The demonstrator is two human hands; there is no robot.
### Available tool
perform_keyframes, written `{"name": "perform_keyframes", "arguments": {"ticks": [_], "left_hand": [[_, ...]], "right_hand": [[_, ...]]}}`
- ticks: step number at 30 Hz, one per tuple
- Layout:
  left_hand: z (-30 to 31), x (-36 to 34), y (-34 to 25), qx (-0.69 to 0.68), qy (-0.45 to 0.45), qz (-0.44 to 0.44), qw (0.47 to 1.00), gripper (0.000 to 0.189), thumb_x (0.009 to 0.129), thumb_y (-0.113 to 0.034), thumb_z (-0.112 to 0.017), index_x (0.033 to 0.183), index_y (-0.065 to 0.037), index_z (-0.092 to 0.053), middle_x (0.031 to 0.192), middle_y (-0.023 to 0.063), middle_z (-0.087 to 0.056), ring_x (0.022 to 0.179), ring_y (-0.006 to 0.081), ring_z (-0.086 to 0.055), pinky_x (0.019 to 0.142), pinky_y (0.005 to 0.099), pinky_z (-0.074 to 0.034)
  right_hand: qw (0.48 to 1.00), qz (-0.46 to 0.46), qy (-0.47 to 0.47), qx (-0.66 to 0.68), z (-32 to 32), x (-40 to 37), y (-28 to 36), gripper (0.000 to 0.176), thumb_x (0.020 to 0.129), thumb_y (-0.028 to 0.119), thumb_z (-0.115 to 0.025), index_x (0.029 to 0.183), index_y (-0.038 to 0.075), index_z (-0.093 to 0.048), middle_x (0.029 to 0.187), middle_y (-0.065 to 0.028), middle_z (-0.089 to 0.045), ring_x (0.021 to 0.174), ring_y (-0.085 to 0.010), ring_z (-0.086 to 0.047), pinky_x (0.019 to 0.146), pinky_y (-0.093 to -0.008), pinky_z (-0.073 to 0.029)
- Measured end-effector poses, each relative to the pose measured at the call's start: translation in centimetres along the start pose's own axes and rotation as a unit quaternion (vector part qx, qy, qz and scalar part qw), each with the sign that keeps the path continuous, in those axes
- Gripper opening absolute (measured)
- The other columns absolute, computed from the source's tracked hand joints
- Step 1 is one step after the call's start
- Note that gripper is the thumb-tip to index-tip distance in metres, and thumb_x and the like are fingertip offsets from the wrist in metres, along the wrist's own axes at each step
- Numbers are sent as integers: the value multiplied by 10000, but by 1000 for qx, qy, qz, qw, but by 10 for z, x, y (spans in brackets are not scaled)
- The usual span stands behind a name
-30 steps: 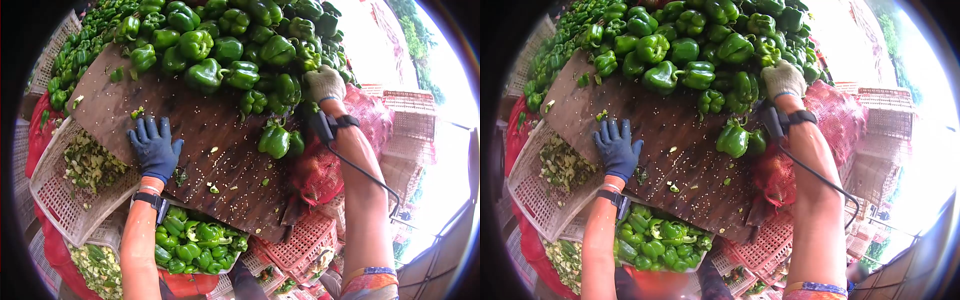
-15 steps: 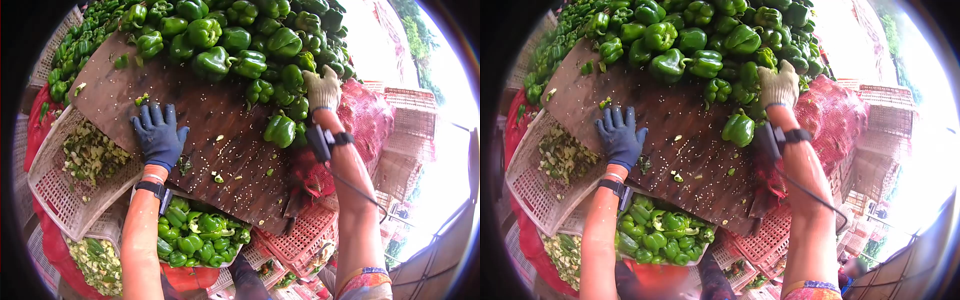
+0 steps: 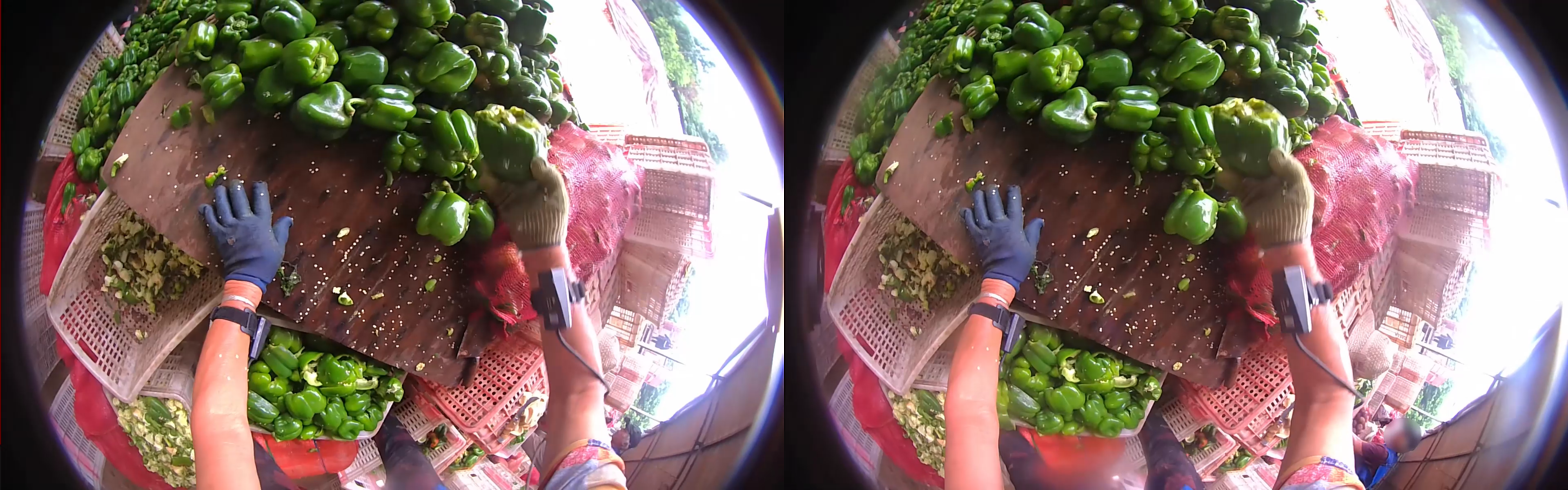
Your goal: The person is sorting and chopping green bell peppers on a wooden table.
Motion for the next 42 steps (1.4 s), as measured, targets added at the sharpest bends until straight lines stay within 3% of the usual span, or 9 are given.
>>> {"name": "perform_keyframes", "arguments": {"ticks": [4,9,10,16,20,24,30,33,42], "left_hand": [[1,0,5,-1,-10,-4,1000,722,883,-535,-663,1467,-137,-512,1498,216,-462,1435,447,-360,1170,659,-235],[-15,-1,0,4,-33,-14,999,729,868,-532,-677,1459,-140,-510,1491,207,-455,1422,442,-367,1161,659,-247],[-21,-2,4,10,-36,-15,999,730,868,-532,-677,1460,-141,-509,1491,206,-454,1422,441,-368,1159,658,-250],[2,-1,-1,10,-5,-8,1000,719,897,-531,-651,1475,-132,-498,1483,208,-486,1430,438,-373,1155,653,-264],[-5,-3,1,15,-23,-11,1000,714,894,-532,-654,1465,-129,-507,1484,215,-483,1419,439,-385,1153,649,-271],[-1,-2,0,16,-25,-14,999,710,894,-526,-657,1462,-127,-509,1479,223,-479,1409,445,-391,1154,646,-271],[-9,-3,-1,28,-36,-16,999,698,905,-527,-640,1463,-130,-507,1484,231,-476,1426,452,-370,1155,653,-255],[-9,-2,-6,45,-24,-15,999,700,913,-552,-618,1471,-145,-504,1495,232,-475,1435,450,-366,1147,657,-266],[-40,1,6,129,-104,-47,985,636,960,-602,-552,1477,-233,-509,1458,212,-526,1394,416,-436,1079,632,-359]], "right_hand": [[991,-78,83,65,-43,-43,-36,523,960,259,-614,1387,-32,-531,1309,-218,-647,1147,-384,-660,909,-535,-594],[869,18,245,-429,-204,-84,-101,608,823,149,-776,1371,-18,-571,1263,-196,-671,1137,-244,-677,1010,-354,-530],[860,123,270,-414,-223,-98,-123,516,776,157,-735,1243,-37,-632,1257,-279,-634,1173,-362,-640,1029,-427,-500],[697,339,15,-632,-95,-48,-91,641,759,198,-773,1329,-8,-563,1218,-253,-633,1150,-442,-598,1025,-479,-491],[555,307,-99,-767,-42,38,-51,652,758,279,-781,1338,63,-575,1263,-226,-606,1159,-416,-611,1006,-482,-504],[658,128,-143,-728,-33,83,-43,614,771,244,-719,1360,105,-614,1249,-216,-664,1167,-354,-650,998,-436,-527],[760,309,-21,-571,-53,-55,-87,599,749,88,-760,1328,44,-609,1245,-190,-644,1145,-319,-662,1001,-375,-529],[808,140,-46,-570,-43,-106,-167,657,797,207,-774,1394,40,-554,1254,-209,-632,1198,-364,-623,1043,-423,-504],[693,138,-195,-680,60,-248,-147,578,760,244,-811,1259,1,-649,1234,-233,-653,1179,-391,-601,1037,-473,-472]]}}
Point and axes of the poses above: each hand's wrist, its own x-axis towards the middle knuckle, its own z-axis out of the back of the hand, y = z × x, the point moved 3 cm from there along x, towards the middle knuckle
